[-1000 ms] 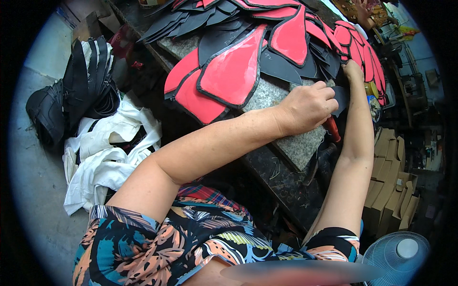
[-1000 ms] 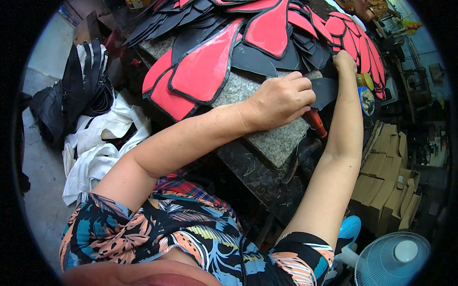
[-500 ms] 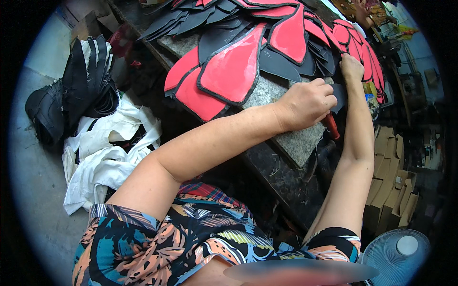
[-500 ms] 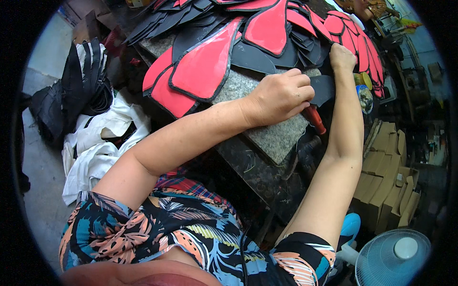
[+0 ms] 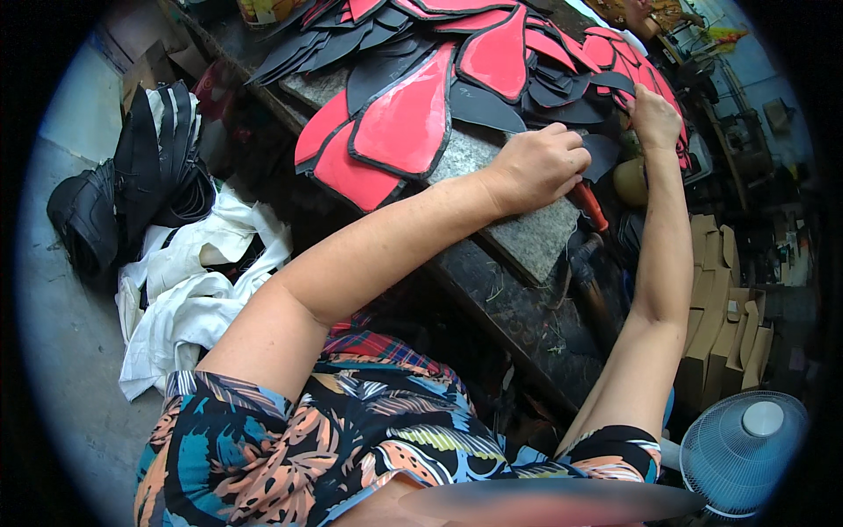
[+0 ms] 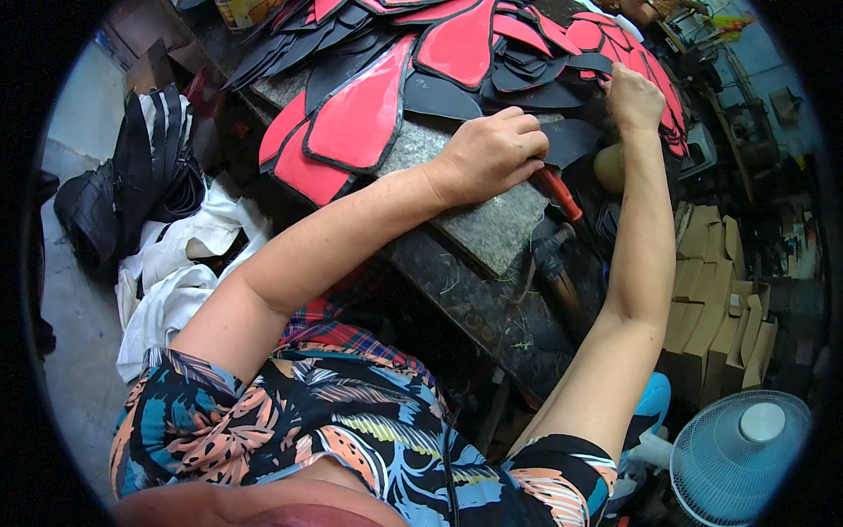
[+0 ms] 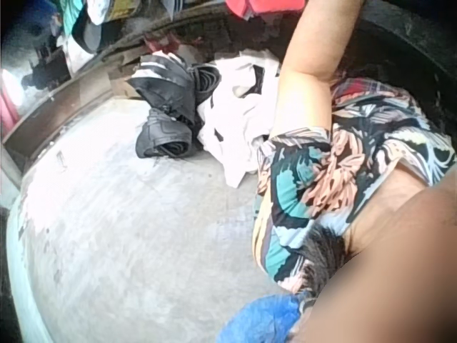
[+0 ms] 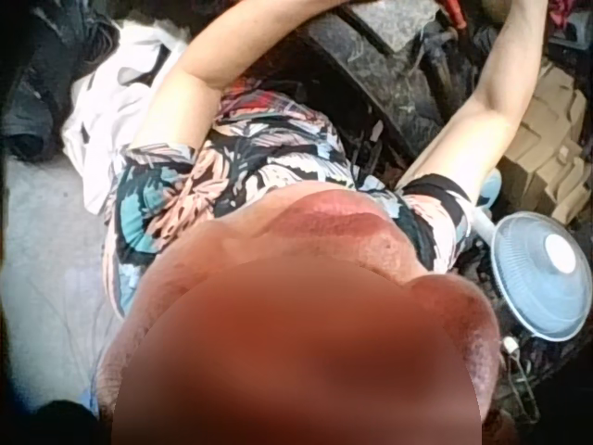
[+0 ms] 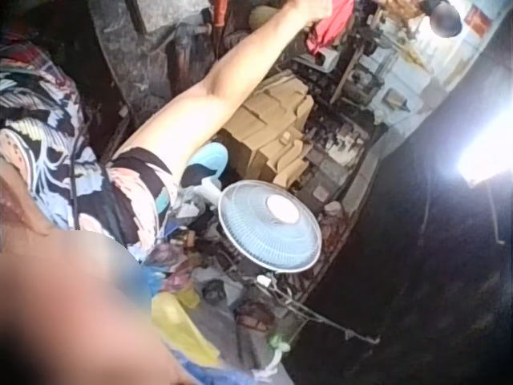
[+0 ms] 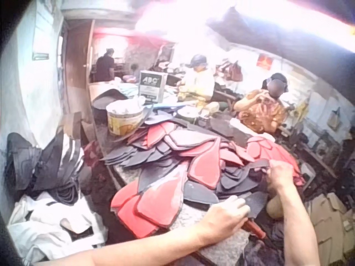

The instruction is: The person uses a red utility knife to trim the edges of pink and black shoe insoles at a workbench. They repeatedly pick up insoles, trim along the edges, flip them over, and place them back on the pile.

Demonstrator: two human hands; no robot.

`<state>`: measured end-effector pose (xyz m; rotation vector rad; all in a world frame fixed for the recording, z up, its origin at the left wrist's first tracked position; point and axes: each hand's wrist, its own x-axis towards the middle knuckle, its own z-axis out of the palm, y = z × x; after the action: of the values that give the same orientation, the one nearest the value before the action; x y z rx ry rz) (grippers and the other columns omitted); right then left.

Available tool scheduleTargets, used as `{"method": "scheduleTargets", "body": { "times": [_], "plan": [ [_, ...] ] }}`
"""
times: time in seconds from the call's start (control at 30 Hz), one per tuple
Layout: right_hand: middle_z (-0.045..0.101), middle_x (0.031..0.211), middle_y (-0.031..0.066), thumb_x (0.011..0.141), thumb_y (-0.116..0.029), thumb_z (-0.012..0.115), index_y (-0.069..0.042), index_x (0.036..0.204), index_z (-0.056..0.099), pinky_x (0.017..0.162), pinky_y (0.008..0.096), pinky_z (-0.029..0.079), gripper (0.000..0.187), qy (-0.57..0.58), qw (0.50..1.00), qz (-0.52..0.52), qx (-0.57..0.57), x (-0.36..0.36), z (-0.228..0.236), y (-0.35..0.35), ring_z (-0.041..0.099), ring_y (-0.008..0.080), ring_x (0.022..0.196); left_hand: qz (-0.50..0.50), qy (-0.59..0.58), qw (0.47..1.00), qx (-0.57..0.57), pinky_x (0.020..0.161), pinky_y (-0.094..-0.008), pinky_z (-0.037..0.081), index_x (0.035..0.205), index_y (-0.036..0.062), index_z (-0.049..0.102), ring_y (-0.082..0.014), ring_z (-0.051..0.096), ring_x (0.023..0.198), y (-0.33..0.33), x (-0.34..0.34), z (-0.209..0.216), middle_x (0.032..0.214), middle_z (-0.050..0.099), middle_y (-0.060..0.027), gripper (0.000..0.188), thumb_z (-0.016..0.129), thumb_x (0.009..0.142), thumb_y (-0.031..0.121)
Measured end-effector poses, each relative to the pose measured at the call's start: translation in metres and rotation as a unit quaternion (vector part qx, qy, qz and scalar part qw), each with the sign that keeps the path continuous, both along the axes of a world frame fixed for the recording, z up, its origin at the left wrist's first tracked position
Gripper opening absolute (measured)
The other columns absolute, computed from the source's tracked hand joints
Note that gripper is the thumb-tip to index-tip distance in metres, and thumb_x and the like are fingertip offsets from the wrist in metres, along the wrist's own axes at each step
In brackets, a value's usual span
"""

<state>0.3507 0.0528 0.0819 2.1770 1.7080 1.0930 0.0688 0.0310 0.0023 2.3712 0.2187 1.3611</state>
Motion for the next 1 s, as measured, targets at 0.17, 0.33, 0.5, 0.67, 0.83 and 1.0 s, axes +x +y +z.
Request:
{"method": "scheduleTargets", "body": {
  "times": [0.17, 0.33, 0.5, 0.67, 0.83, 1.0],
  "plan": [
    [0.072, 0.085, 0.0083, 0.086, -0.031, 0.065, -0.015, 0.091, 0.063, 0.065, 0.0445, 0.057, 0.017, -0.006, 0.992, 0.047, 0.114, -0.013, 0.039, -0.025, 0.070, 0.0316, 0.078, -0.001, 0.004, 1.000, 0.012, 0.074, -0.0376, 0.052, 0.086, 0.0079, 0.061, -0.0268, 0.059, 0.089, 0.000, 0.001, -0.001, 0.087, 0.058, -0.0067, 0.014, 0.071, 0.079, 0.014],
    [0.070, 0.085, 0.0073, 0.084, -0.019, 0.069, -0.013, 0.093, 0.065, 0.062, 0.0360, 0.055, 0.011, 0.046, 0.945, 0.246, 0.209, -0.070, 0.063, -0.070, 0.069, 0.0293, 0.074, 0.008, 0.015, 1.000, 0.019, 0.074, -0.0379, 0.053, 0.087, 0.0084, 0.062, -0.0270, 0.059, 0.090, 0.003, 0.001, -0.002, 0.087, 0.058, -0.0065, 0.014, 0.071, 0.080, 0.016],
    [0.061, 0.077, 0.0063, 0.073, -0.007, 0.073, -0.011, 0.091, 0.064, 0.059, 0.0354, 0.050, 0.020, 0.125, 0.912, 0.353, 0.171, -0.144, 0.024, -0.127, 0.063, 0.0256, 0.066, 0.024, 0.001, 1.000, 0.012, 0.076, -0.0383, 0.055, 0.090, 0.0087, 0.064, -0.0292, 0.062, 0.092, 0.006, 0.005, -0.009, 0.095, 0.063, -0.0089, 0.018, 0.070, 0.078, 0.020],
    [0.058, 0.072, 0.0063, 0.071, -0.002, 0.072, -0.008, 0.089, 0.064, 0.055, 0.0346, 0.049, 0.020, 0.177, 0.910, 0.338, 0.164, -0.182, -0.022, -0.165, 0.061, 0.0243, 0.063, -0.003, -0.007, 1.000, 0.014, 0.080, -0.0420, 0.055, 0.096, 0.0087, 0.066, -0.0338, 0.063, 0.095, 0.020, 0.003, -0.010, 0.099, 0.065, -0.0113, 0.020, 0.069, 0.077, 0.015],
    [0.061, 0.073, 0.0074, 0.071, -0.001, 0.072, -0.008, 0.090, 0.065, 0.056, 0.0345, 0.050, 0.022, 0.184, 0.898, 0.341, 0.208, -0.188, -0.036, -0.183, 0.063, 0.0249, 0.064, 0.015, 0.110, 0.991, 0.075, 0.080, -0.0399, 0.055, 0.093, 0.0081, 0.065, -0.0316, 0.063, 0.096, 0.013, -0.018, 0.015, 0.098, 0.065, -0.0100, 0.016, 0.067, 0.078, 0.012],
    [0.063, 0.075, 0.0057, 0.070, -0.003, 0.072, -0.008, 0.088, 0.064, 0.058, 0.0347, 0.052, 0.020, 0.195, 0.893, 0.358, 0.188, -0.199, -0.041, -0.182, 0.065, 0.0228, 0.066, 0.060, 0.141, 0.981, 0.121, 0.080, -0.0372, 0.055, 0.094, 0.0046, 0.063, -0.0304, 0.062, 0.096, -0.026, -0.084, 0.027, 0.099, 0.064, -0.0101, 0.020, 0.068, 0.074, 0.007]
  ]
}}
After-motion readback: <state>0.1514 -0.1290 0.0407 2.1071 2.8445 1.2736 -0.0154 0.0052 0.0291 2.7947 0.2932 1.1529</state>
